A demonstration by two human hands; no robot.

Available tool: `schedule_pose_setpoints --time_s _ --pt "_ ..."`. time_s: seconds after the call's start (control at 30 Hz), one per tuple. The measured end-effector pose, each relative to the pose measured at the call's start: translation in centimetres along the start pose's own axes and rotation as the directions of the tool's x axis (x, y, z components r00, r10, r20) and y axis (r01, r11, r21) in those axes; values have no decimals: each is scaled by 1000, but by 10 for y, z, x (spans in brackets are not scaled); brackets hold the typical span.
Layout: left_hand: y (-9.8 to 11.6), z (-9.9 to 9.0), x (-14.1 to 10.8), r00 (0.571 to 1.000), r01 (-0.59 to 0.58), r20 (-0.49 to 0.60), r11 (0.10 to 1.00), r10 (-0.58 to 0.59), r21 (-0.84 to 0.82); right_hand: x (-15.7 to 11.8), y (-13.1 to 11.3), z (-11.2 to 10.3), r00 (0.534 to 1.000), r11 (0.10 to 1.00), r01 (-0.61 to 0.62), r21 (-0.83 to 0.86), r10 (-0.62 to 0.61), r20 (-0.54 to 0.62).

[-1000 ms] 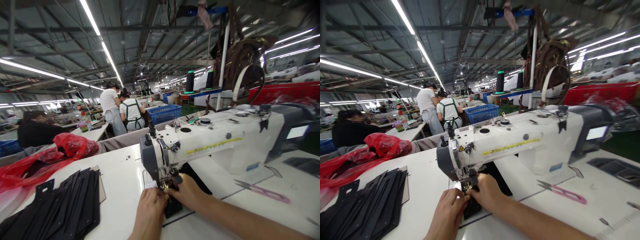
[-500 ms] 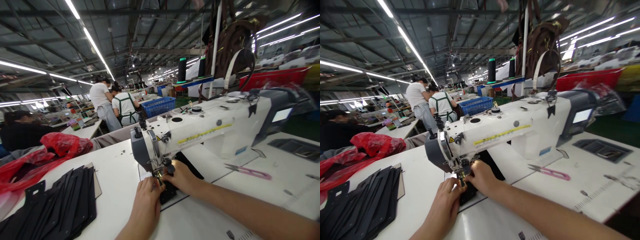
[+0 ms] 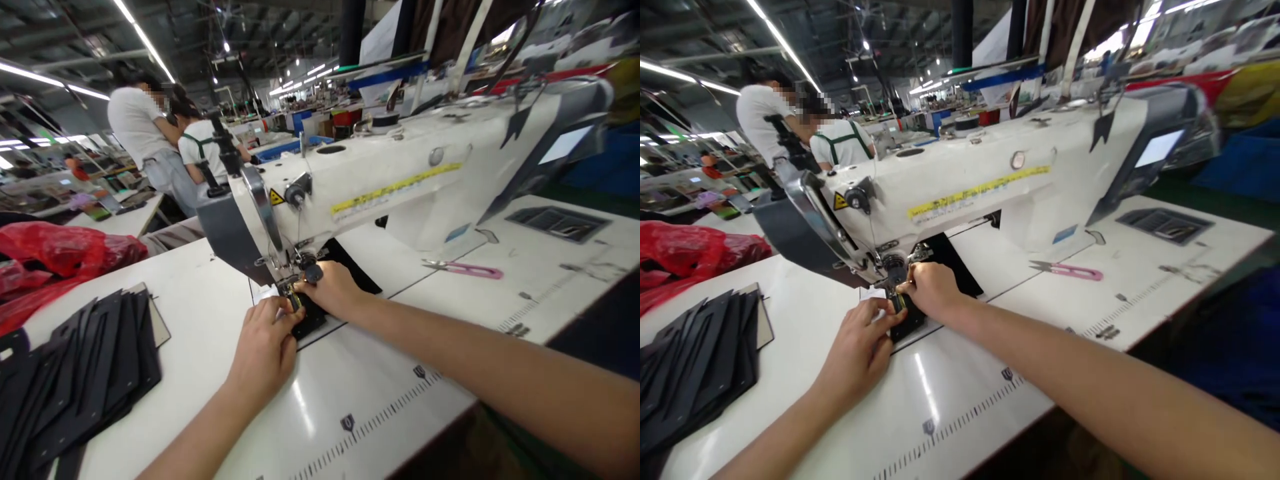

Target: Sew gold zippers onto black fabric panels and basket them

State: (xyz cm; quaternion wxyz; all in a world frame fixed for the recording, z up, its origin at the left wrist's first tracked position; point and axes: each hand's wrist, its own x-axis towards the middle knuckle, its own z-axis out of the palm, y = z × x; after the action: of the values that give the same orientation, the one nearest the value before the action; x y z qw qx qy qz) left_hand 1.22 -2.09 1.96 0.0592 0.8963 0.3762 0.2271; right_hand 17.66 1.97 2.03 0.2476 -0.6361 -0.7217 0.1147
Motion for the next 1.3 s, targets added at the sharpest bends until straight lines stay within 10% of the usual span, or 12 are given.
schedule_pose_setpoints --time_s 0.33,0.47,0.67,1.3 --pt "2 1 1 1000 -21 16 995 20 97 -2 -3 7 999 994 -36 -107 31 -44" --pt "4 0 0 1000 -2 -12 998 3 70 -24 1 -9 980 975 199 -99 -199 9" --pt "10 1 -8 989 71 -136 990 -53 124 -60 10 -19 817 814 576 -72 -573 63" --pt "12 2 -15 988 -20 -145 979 50 202 -51 20 -14 824 807 565 171 -564 -55"
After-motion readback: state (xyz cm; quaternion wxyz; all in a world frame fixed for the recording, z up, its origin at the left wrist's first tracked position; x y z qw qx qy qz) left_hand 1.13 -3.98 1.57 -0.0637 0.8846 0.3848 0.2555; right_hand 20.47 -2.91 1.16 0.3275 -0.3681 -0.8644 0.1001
